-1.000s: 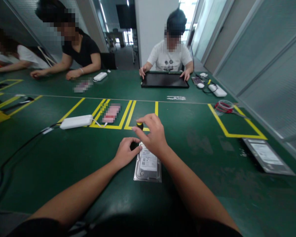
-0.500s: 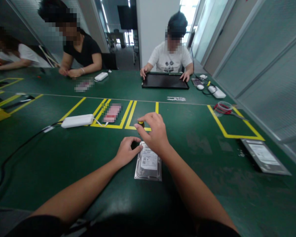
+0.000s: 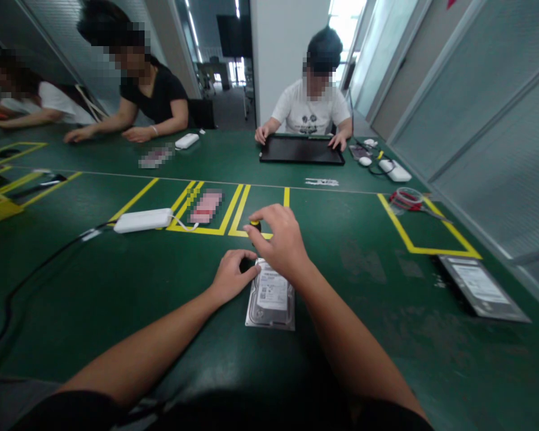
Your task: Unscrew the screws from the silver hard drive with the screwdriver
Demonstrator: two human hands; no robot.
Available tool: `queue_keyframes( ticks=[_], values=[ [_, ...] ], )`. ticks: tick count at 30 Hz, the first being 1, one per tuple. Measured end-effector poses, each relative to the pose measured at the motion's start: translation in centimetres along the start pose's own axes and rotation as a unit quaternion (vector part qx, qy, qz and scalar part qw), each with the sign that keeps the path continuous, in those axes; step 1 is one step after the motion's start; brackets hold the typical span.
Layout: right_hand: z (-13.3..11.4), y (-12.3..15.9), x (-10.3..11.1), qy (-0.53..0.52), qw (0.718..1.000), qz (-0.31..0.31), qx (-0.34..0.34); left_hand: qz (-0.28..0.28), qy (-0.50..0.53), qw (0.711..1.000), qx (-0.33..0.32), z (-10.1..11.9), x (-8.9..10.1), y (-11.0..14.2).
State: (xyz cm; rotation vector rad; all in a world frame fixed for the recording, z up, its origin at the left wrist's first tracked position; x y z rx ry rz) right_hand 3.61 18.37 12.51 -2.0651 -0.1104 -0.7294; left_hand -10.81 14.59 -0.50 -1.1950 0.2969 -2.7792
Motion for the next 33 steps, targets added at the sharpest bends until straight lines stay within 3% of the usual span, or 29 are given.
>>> queue_keyframes(
  ticks=[33],
  values=[
    [0.16, 0.04, -0.26, -0.01, 1.0, 0.005, -0.011, 0.0, 0.002, 1.0, -0.001, -0.07, -0.09, 0.03]
  ],
)
Point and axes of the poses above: each hand's wrist, its own y-axis away from the middle knuckle, its own x-axis out of the back of the hand, z = x × y, the point moved 4 cm from there along -y, towards the middle knuckle, and after that the axes turned 1 degree about z, right-handed, at the moved point
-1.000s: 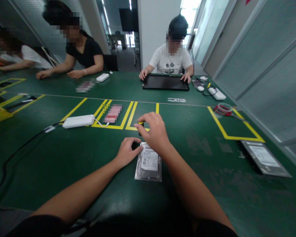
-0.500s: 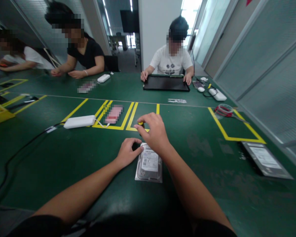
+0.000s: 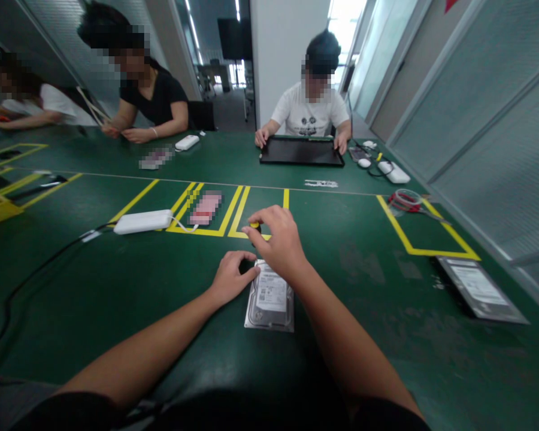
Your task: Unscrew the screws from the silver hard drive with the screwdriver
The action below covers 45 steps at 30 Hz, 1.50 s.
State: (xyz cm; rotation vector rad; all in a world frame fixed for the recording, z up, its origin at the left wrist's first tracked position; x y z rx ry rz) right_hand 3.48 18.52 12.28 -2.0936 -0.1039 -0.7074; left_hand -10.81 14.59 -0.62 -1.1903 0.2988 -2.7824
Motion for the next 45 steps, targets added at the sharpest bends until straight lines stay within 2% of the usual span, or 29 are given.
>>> queue_keyframes(
  ticks=[28, 34, 45],
  values=[
    [0.4, 0.12, -0.21, -0.018, 1.0, -0.003, -0.009, -0.007, -0.003, 1.0, 0.006, -0.05, -0.05, -0.13],
    [0.54, 0.35, -0.19, -0.016, 0.999, -0.002, -0.031, -0.007, -0.005, 1.0, 0.006, -0.06, -0.04, -0.07],
    [0.34, 0.19, -0.31, -0.001, 1.0, -0.003, -0.016, -0.01, -0.012, 1.0, 0.007, 0.31, 0.13, -0.13]
  ],
)
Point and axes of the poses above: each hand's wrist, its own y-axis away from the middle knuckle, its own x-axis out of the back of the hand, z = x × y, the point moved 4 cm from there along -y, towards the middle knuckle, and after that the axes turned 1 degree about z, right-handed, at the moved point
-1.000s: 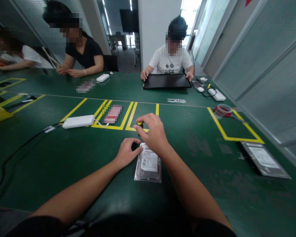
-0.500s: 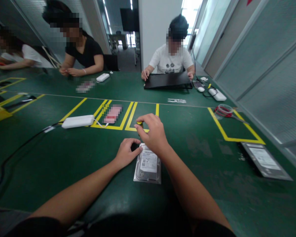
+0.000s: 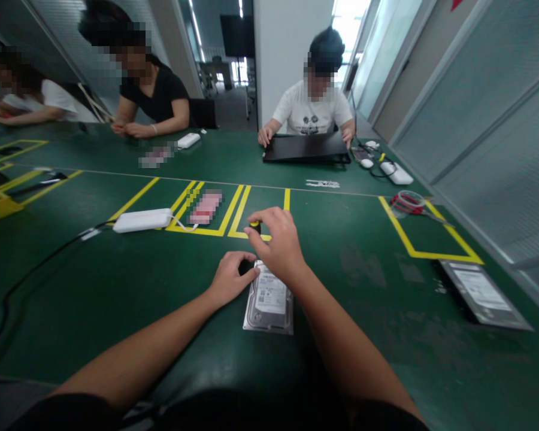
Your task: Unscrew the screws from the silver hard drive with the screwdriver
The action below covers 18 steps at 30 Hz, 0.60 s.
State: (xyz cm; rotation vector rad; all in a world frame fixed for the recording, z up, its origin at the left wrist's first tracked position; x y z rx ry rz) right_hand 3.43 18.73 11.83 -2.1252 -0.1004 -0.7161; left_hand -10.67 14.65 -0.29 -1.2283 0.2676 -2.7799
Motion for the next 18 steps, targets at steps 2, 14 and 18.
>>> queue_keyframes(
  ticks=[2, 14, 18],
  values=[
    [0.03, 0.08, -0.04, -0.003, 1.0, 0.004, -0.009, -0.001, -0.001, 1.0, -0.001, -0.05, -0.06, 0.02],
    [0.03, 0.04, -0.1, -0.005, 1.0, 0.009, 0.002, 0.0, 0.003, 1.0, -0.001, -0.25, -0.1, 0.02],
    [0.01, 0.17, -0.03, -0.012, 1.0, 0.018, 0.008, -0.001, 0.002, 1.0, 0.0, -0.26, -0.09, 0.03]
  ],
)
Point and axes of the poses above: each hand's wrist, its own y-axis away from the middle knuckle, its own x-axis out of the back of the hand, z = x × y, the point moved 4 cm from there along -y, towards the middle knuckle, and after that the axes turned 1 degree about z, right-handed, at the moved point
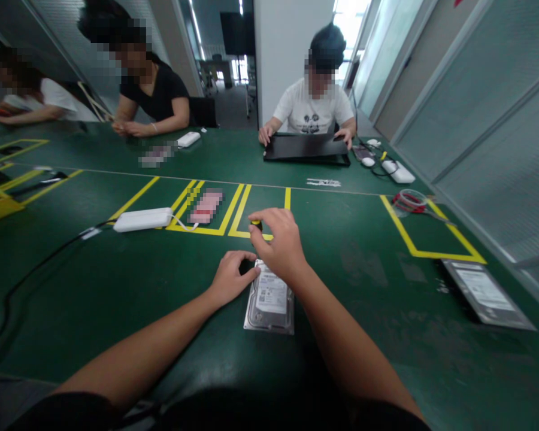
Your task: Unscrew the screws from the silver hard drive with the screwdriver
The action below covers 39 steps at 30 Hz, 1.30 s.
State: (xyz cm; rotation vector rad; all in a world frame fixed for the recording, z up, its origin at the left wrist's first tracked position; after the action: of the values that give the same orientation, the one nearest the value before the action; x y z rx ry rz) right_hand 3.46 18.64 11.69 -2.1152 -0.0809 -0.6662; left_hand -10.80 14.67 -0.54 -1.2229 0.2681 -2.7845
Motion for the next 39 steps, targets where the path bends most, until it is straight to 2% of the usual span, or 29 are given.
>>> queue_keyframes(
  ticks=[5, 11, 39],
  values=[
    [0.07, 0.06, 0.0, -0.009, 1.0, 0.0, -0.017, 0.0, 0.0, 1.0, 0.001, 0.1, 0.05, 0.03],
    [-0.04, -0.1, 0.1, -0.02, 1.0, -0.002, 0.004, 0.002, -0.002, 1.0, -0.004, 0.12, 0.08, 0.05],
    [0.11, -0.12, 0.32, -0.021, 0.999, -0.028, 0.014, -0.002, 0.013, 1.0, 0.008, 0.19, 0.21, -0.02]
  ],
)
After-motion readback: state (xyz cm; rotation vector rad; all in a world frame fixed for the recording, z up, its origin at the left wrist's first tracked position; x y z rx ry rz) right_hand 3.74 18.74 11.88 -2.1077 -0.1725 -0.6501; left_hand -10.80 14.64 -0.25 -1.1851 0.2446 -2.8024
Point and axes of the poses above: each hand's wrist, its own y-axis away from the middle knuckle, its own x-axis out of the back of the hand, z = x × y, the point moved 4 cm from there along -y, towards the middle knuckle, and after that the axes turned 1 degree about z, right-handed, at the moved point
